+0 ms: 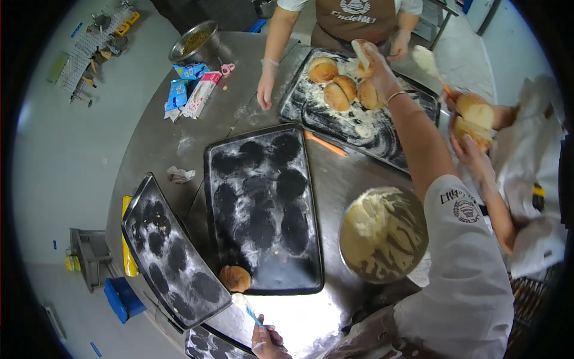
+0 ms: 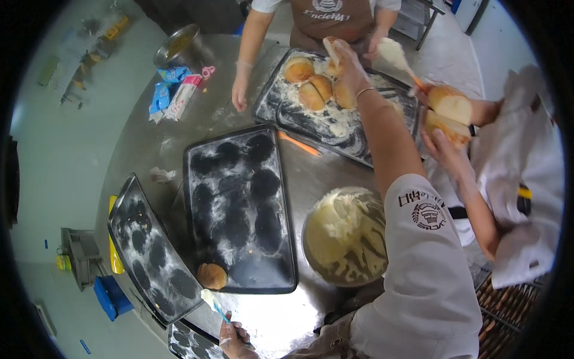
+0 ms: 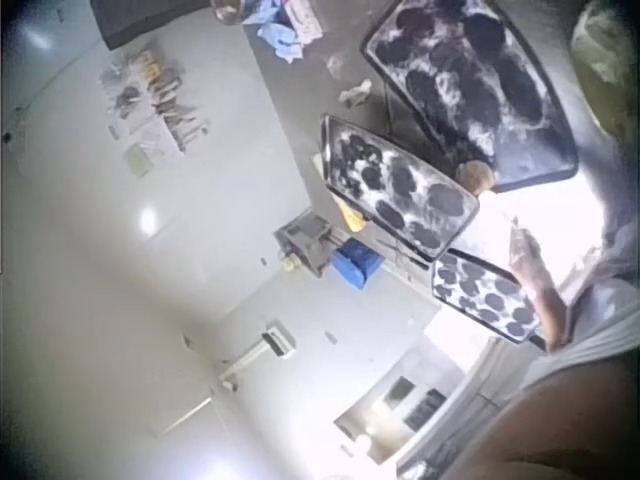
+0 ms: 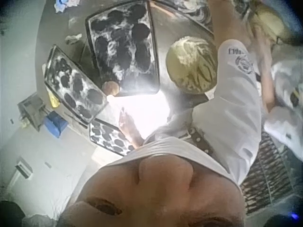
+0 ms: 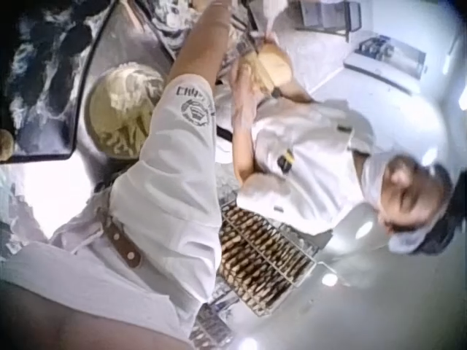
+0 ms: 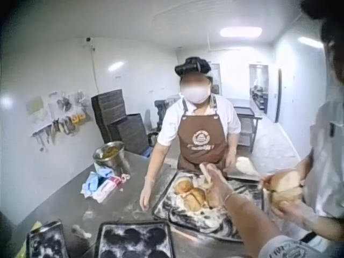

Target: Apply cream or filling to sliced rolls/bread at a work table in a bakery.

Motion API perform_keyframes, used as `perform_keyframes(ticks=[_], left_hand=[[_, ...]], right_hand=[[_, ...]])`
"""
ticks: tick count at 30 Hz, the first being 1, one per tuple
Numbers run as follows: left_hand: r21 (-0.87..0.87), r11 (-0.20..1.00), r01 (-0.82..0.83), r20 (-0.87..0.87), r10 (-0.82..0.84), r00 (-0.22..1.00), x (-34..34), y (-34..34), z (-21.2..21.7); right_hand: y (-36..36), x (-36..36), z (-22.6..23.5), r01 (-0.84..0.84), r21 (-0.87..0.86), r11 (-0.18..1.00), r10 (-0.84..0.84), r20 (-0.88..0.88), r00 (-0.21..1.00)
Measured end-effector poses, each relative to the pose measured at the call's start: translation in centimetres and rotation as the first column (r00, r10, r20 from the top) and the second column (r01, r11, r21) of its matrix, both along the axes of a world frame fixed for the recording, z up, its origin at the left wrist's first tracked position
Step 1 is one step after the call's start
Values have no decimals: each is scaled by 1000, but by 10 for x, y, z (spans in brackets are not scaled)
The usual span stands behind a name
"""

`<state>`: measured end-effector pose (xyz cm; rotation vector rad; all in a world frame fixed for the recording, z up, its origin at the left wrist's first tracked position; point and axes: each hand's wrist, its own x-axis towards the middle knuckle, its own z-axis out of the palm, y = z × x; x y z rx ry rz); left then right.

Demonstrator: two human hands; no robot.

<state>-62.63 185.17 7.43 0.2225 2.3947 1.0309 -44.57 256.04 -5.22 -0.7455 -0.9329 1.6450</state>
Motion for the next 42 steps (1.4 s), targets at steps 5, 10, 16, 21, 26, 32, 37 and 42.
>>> perform_keyframes(ticks=[5,10,16,21,26,32,37,42], left_hand=[[-323,941,103,-57,-128,990,-5,42,-36],[143,861,-488,438,387,812,-19,26,-68],[50,924,-379,270,353,896,-15,93,-65],[161,891,-425,279,372,885,-20,68,-70],[243,834,-495,242,442,864,-22,24,-38],[386,758,-526,359,402,842,-1,-38,-28],[224,752,-619,306,549,778,13,-78,-19],[231,343,-911,583,700,411,28,-131,-53]], right_hand=[[97,29,-15,42,252,967,-228,779,584],[109,-23,-83,-281,512,812,-539,842,-23],[132,-21,-106,-721,-130,681,-424,733,-532],[157,12,-130,-790,-53,611,394,886,245],[38,-89,-37,-137,570,810,-575,818,-1],[-121,-238,23,-622,638,454,-166,746,645],[-199,-372,-4,-831,462,309,-110,886,451],[-200,-445,-80,-867,309,391,-331,926,181]])
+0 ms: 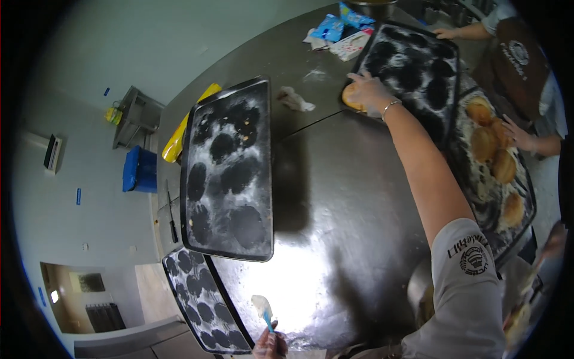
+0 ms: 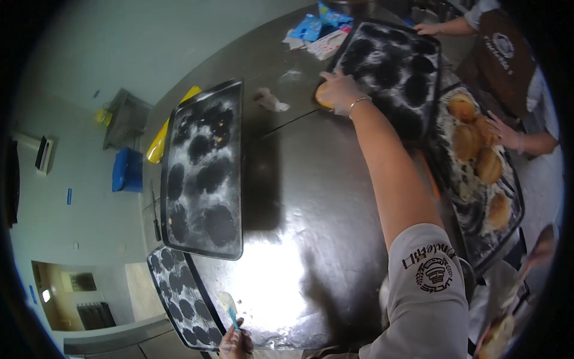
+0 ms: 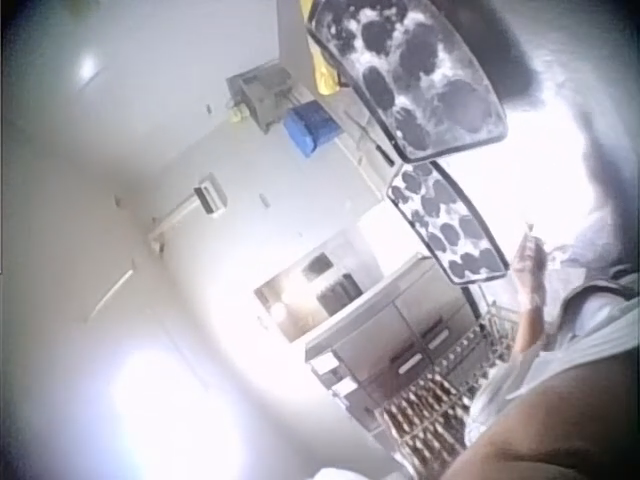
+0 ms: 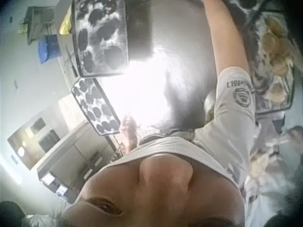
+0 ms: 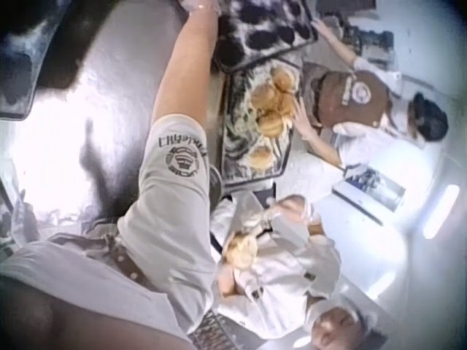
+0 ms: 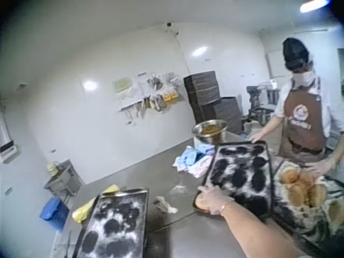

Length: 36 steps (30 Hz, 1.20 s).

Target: Apply cream or filling to sliced rolls/bread at a work table in a bakery.

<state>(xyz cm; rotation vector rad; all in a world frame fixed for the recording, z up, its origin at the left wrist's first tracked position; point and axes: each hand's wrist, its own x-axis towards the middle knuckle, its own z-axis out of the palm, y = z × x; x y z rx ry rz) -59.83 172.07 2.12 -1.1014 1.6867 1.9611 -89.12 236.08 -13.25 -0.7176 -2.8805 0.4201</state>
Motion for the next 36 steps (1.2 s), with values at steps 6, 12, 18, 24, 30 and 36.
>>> perform_keyframes(ticks=[6,12,18,24,30,36], left_hand=[[-155,976,151,-1,-153,988,-12,-1,3],[-285,943,170,38,-166,985,-40,-5,5],[-174,961,216,-415,-270,869,-39,51,35],[-341,910,238,-865,-403,301,-37,82,104],[-283,750,598,-840,-494,222,17,13,115],[-82,561,824,-741,-587,326,67,-48,110]], right_hand=[[34,-34,-43,-273,53,960,272,34,962],[-34,-30,25,-220,-916,335,-624,-390,677],[-165,31,154,-770,-482,-419,-763,-273,586],[-382,216,261,-608,-322,-726,-564,-227,794],[-509,351,256,-620,-322,-716,-583,-213,784],[-550,445,246,-610,-730,-308,-679,-281,678]])
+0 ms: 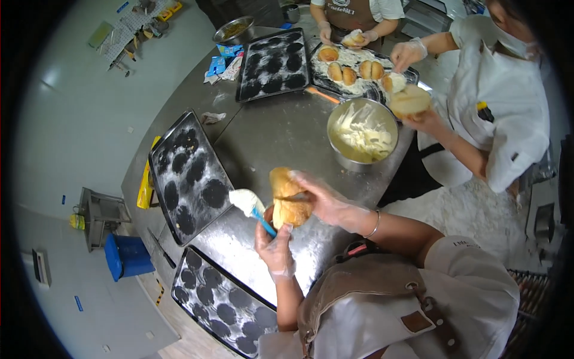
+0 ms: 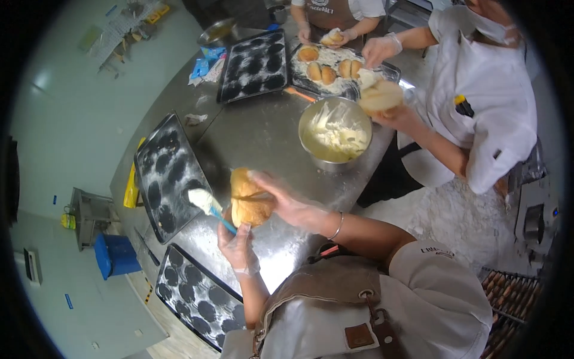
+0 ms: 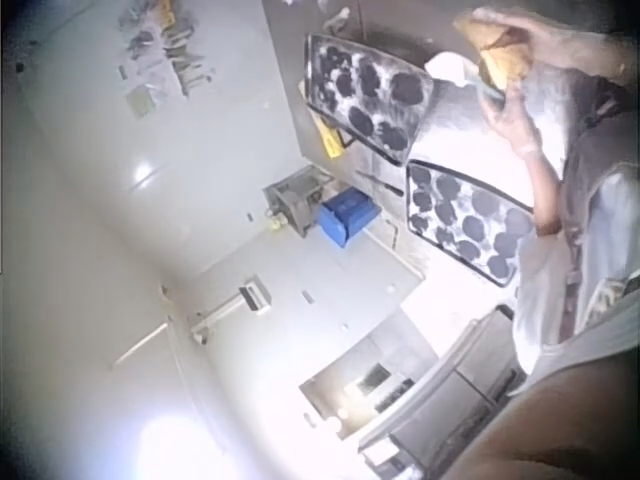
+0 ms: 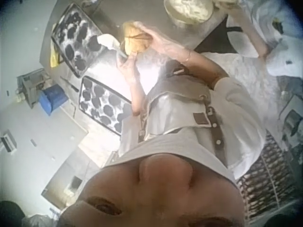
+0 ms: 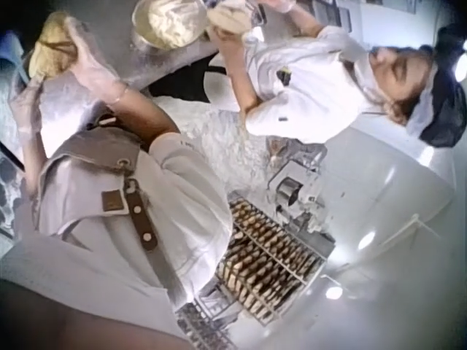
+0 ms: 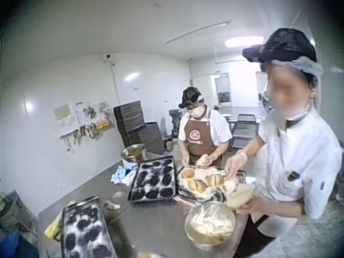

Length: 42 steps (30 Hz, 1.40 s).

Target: Apply cream or filling to sliced rolls/bread at a work table in a bakery.

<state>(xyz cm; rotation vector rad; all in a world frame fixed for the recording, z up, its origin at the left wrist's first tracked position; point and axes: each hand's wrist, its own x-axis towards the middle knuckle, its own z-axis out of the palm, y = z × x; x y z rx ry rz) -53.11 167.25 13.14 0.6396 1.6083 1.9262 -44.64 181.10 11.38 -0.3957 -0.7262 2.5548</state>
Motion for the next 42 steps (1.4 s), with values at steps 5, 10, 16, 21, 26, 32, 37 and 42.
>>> perform_keyframes(ticks=[5,10,16,21,26,32,37,42], left_hand=[[34,991,132,174,-136,975,13,-10,9],[38,995,94,218,-100,971,14,-1,-13],[-19,998,62,222,-56,973,28,-28,-13],[-21,983,181,135,-177,975,21,-27,-26],[54,975,214,105,-219,970,29,-28,-34],[60,987,149,96,-154,983,47,-16,-36],[29,990,140,220,-143,965,52,-13,-42],[41,968,248,341,-247,907,74,3,-34]], right_hand=[[-36,43,-14,165,25,986,-165,31,986],[-56,63,6,144,-124,982,-135,74,988],[-69,77,3,68,-46,997,-62,133,989],[-68,86,-16,89,-36,995,-82,159,984],[-70,98,-14,105,16,994,-107,151,983],[-66,99,-15,182,96,979,-184,22,983],[-52,118,-1,39,-127,991,-68,-234,970],[-48,140,-27,23,-233,972,-103,-339,935]])
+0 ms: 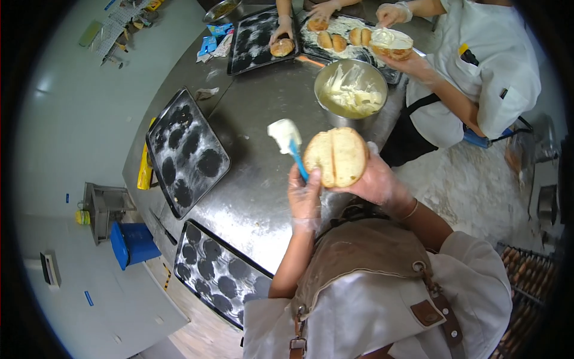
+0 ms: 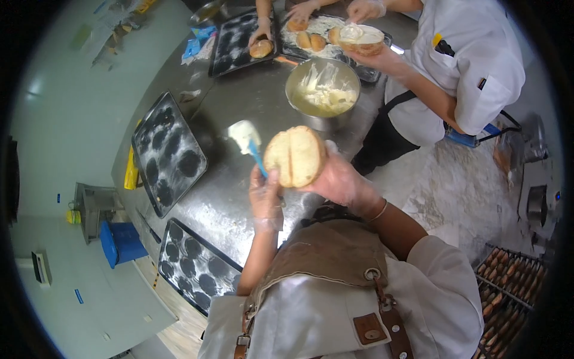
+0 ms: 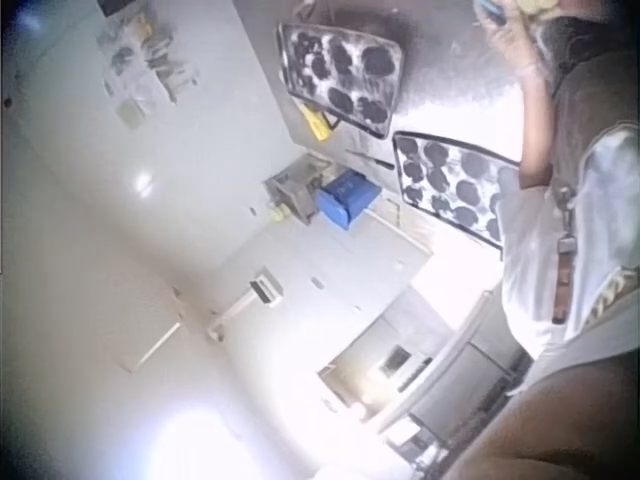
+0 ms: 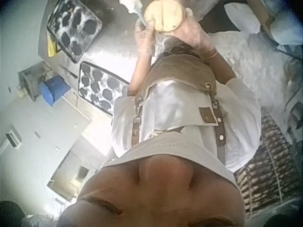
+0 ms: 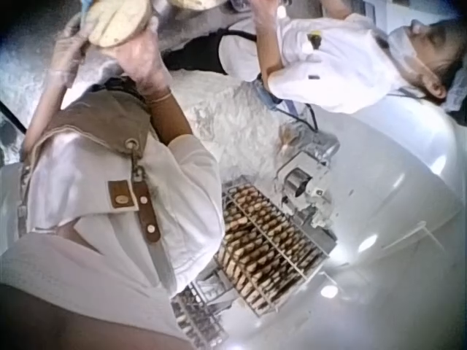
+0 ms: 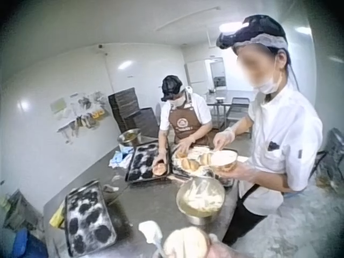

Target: Apply cream or filling to sliced rolls/bread at a work table in a bakery.

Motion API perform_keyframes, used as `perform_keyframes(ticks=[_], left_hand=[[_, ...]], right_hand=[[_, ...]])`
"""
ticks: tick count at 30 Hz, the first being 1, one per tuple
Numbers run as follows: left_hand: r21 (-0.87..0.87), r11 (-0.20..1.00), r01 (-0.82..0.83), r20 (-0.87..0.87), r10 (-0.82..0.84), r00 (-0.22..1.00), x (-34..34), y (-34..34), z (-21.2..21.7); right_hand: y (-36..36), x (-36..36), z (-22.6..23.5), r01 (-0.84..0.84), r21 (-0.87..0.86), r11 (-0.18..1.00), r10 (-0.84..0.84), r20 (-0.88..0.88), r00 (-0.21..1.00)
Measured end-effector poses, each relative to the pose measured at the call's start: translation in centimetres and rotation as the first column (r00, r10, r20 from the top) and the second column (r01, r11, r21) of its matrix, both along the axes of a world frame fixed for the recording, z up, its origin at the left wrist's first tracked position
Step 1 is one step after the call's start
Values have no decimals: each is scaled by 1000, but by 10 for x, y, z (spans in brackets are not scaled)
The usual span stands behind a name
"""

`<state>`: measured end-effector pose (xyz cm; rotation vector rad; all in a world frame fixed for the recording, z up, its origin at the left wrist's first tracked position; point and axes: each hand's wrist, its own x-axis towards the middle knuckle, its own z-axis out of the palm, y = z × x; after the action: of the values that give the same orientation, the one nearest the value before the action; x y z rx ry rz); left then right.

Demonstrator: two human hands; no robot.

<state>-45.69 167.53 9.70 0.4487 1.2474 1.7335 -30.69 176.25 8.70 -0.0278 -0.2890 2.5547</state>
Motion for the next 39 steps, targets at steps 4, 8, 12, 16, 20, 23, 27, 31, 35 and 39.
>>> perform_keyframes(ticks=[4,8,12,16,20,23,27,31,35,39], left_hand=[[17,996,83,-678,-49,733,15,29,-9],[-120,962,245,-773,-245,585,5,78,4],[-533,817,222,-798,-572,189,15,171,17],[-767,619,166,-637,-709,-302,44,280,-1],[-800,572,182,-600,-754,-266,77,355,-67],[-743,629,229,-667,-724,-177,66,374,-116],[-626,638,449,-774,-579,-257,31,378,-101],[-554,582,595,-440,-812,384,12,315,-53],[-338,756,561,-511,-648,566,-12,212,6],[-67,900,431,-945,-195,261,-5,124,32]], right_hand=[[6,16,-1,145,-112,983,-157,-108,982],[33,60,3,268,-165,949,-263,51,963],[44,102,-8,407,-116,906,-389,152,909],[44,133,-34,97,658,747,-618,633,467],[50,140,-36,549,-255,796,-507,216,835],[60,146,-28,494,-115,862,-485,101,869],[70,164,-45,484,210,850,-527,340,779],[72,159,-40,513,-202,834,-492,149,858],[90,130,-20,417,-61,907,-407,133,904],[96,102,-1,377,-90,922,-360,162,919]])
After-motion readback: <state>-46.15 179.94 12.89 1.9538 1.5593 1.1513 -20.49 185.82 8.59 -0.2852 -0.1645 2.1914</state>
